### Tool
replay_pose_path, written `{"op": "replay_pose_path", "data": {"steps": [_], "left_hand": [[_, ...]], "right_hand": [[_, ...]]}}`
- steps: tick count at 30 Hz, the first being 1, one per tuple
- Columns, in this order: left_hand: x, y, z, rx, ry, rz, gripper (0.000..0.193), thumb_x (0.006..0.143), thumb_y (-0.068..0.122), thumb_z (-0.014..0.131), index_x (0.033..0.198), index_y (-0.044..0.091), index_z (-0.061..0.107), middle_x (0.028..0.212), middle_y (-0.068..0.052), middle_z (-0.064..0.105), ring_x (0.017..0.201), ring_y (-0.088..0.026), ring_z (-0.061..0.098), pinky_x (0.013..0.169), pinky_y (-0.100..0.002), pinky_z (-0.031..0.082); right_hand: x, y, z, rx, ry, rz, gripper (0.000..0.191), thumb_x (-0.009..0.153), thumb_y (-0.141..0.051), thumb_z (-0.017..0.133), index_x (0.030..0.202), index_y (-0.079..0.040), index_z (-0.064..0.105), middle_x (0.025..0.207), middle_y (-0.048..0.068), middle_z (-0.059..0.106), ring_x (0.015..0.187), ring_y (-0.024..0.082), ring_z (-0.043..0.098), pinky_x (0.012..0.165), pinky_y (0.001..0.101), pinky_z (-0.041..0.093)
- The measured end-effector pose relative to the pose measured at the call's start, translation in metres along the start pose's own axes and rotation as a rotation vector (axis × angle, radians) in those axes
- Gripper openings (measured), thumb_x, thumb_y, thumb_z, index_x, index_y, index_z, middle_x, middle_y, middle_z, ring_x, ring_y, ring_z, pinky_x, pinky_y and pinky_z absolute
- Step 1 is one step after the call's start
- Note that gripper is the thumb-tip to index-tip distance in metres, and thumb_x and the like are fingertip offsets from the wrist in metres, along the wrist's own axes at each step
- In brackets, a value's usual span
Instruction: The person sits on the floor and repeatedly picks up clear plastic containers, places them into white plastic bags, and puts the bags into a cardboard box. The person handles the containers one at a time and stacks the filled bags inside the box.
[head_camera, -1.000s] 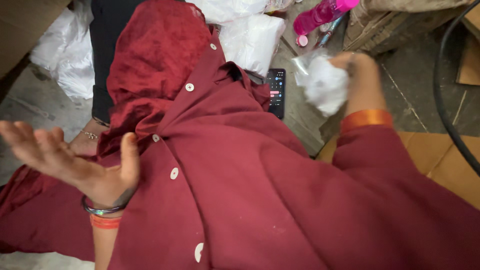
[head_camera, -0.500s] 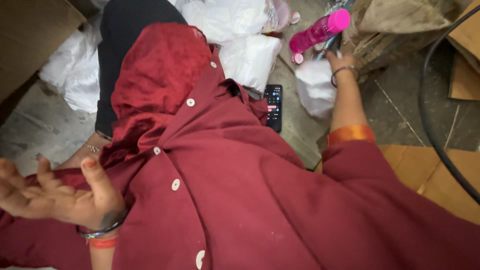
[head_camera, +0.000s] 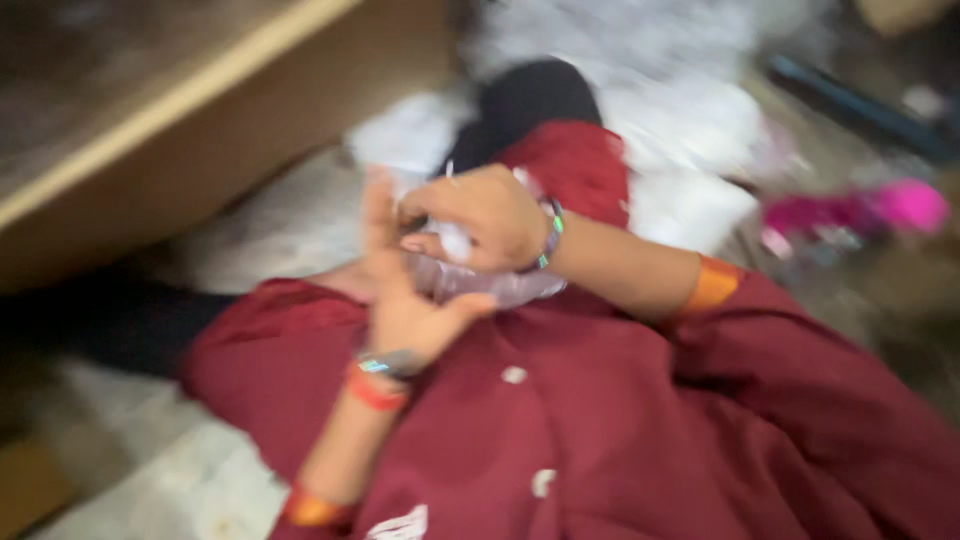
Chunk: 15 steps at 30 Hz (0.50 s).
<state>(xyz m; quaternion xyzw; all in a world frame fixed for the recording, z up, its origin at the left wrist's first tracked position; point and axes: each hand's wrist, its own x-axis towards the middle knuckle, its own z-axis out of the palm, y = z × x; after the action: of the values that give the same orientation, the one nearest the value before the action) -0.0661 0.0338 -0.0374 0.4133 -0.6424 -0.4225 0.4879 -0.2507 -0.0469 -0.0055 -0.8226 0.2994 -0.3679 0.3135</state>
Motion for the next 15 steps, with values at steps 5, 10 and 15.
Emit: {"op": "replay_pose_path", "data": {"steps": [5,10,15], "left_hand": [[0.004,-0.042,-0.007,-0.449,0.374,-0.281,0.053,0.1,0.01,0.069,0.147,-0.002,0.045,0.135,-0.01,0.062,0.122,-0.021,0.059,0.105,-0.035,0.05],[0.012,-0.065,-0.03,0.018,0.561,-0.353,0.028,0.1,0.014,0.067,0.122,-0.003,0.063,0.104,-0.012,0.071,0.094,-0.021,0.067,0.081,-0.036,0.052],[0.05,-0.023,-0.095,0.657,0.261,-0.224,0.031,0.088,0.026,0.076,0.109,0.004,0.072,0.099,-0.015,0.075,0.087,-0.031,0.069,0.077,-0.038,0.054]], "right_hand": [[0.073,0.005,0.069,0.692,0.291,0.061,0.029,0.101,-0.008,0.076,0.124,-0.011,0.058,0.12,0.005,0.059,0.096,0.008,0.054,0.089,0.0251,0.048],[0.087,0.058,0.142,1.139,0.076,0.528,0.023,0.099,-0.008,0.064,0.122,-0.009,0.063,0.112,0.0,0.061,0.099,0.004,0.057,0.089,0.0221,0.049],[0.106,0.154,0.174,1.26,-0.167,0.78,0.018,0.103,-0.021,0.064,0.102,-0.004,0.069,0.088,0.004,0.068,0.075,0.012,0.064,0.067,0.0273,0.054]]}}
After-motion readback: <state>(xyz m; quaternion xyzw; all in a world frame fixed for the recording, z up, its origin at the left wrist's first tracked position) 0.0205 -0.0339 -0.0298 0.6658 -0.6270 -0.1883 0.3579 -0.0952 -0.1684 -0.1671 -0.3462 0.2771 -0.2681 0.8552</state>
